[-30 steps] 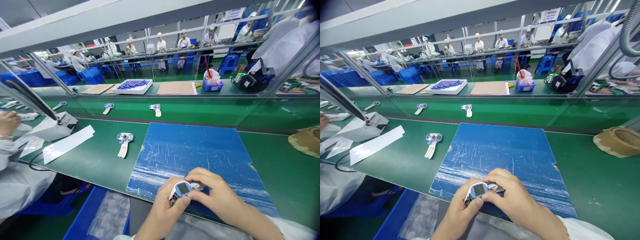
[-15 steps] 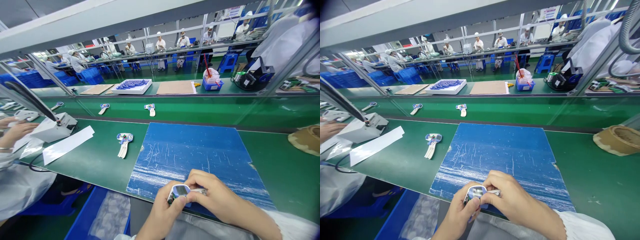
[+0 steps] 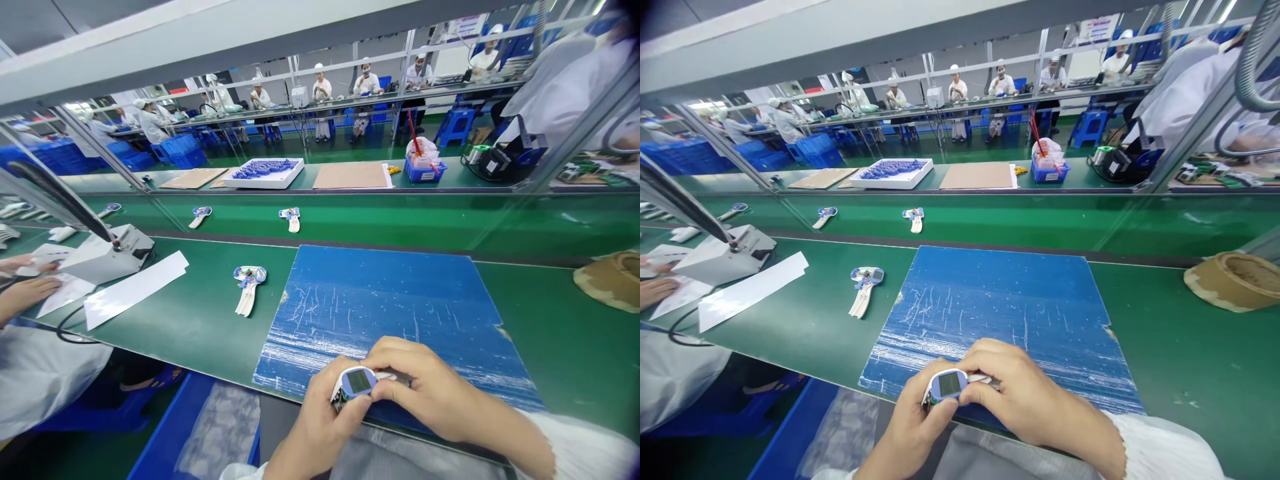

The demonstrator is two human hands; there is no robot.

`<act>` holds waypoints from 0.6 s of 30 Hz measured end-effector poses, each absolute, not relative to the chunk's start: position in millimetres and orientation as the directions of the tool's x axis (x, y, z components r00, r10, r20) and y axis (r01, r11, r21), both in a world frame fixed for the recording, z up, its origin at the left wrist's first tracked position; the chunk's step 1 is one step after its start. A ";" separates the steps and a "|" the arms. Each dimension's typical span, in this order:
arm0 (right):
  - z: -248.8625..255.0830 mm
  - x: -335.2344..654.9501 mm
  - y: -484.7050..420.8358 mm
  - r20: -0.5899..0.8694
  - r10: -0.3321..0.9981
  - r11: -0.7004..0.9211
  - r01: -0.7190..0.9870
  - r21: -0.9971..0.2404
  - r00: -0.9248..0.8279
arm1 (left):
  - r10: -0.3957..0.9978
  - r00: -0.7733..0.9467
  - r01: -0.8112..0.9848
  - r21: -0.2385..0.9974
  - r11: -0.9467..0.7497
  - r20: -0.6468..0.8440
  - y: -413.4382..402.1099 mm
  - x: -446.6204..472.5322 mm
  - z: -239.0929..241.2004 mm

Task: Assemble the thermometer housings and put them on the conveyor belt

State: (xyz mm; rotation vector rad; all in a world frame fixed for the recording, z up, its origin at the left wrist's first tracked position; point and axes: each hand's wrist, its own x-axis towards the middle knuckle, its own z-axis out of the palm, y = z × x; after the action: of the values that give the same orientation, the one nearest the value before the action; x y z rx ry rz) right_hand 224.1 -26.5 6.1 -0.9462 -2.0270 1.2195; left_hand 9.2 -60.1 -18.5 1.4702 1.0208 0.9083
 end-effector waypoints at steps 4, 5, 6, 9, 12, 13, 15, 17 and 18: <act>1.4 231.4 -16.4 0.058 0.798 0.358 0.395 -0.846 -0.600 | 0.923 0.295 -0.119 0.949 0.293 -0.248 -53.8 11.0 -24.0; -1.0 234.4 -15.5 0.057 0.794 0.400 0.451 -0.798 -0.605 | 0.910 0.273 -0.202 0.906 0.371 -0.312 -51.7 11.0 -24.7; -4.0 236.9 -15.5 0.078 0.790 0.459 0.503 -0.732 -0.608 | 0.896 0.248 -0.274 0.860 0.430 -0.369 -49.6 10.6 -25.1; -14.7 240.3 -16.9 0.229 0.750 0.639 0.590 -0.493 -0.621 | 0.858 0.205 -0.414 0.752 0.513 -0.471 -43.8 8.2 -26.0; -22.5 246.3 -3.5 0.333 0.709 0.705 0.609 -0.363 -0.622 | 0.877 0.248 -0.461 0.746 0.481 -0.412 -37.4 3.8 -25.3; -23.9 252.2 7.8 0.327 0.719 0.695 0.621 -0.364 -0.614 | 0.894 0.247 -0.474 0.758 0.448 -0.374 -34.9 1.5 -24.1; -25.3 271.0 40.5 0.276 0.770 0.636 0.659 -0.402 -0.575 | 0.929 0.181 -0.482 0.795 0.369 -0.322 -29.8 -5.0 -20.5; -26.1 291.8 81.0 0.265 0.852 0.523 0.742 -0.420 -0.451 | 0.953 0.055 -0.453 0.843 0.289 -0.297 -26.4 -14.7 -16.0; -26.8 298.5 101.2 0.294 0.889 0.450 0.789 -0.418 -0.352 | 0.961 -0.006 -0.431 0.868 0.248 -0.278 -25.9 -21.1 -14.0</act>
State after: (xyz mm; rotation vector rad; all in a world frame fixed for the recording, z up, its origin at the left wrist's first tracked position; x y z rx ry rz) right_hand 298.5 101.2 -26.8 -1.4041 -2.2275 0.2790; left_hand -21.1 -25.9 -14.0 0.6574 1.0452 1.2321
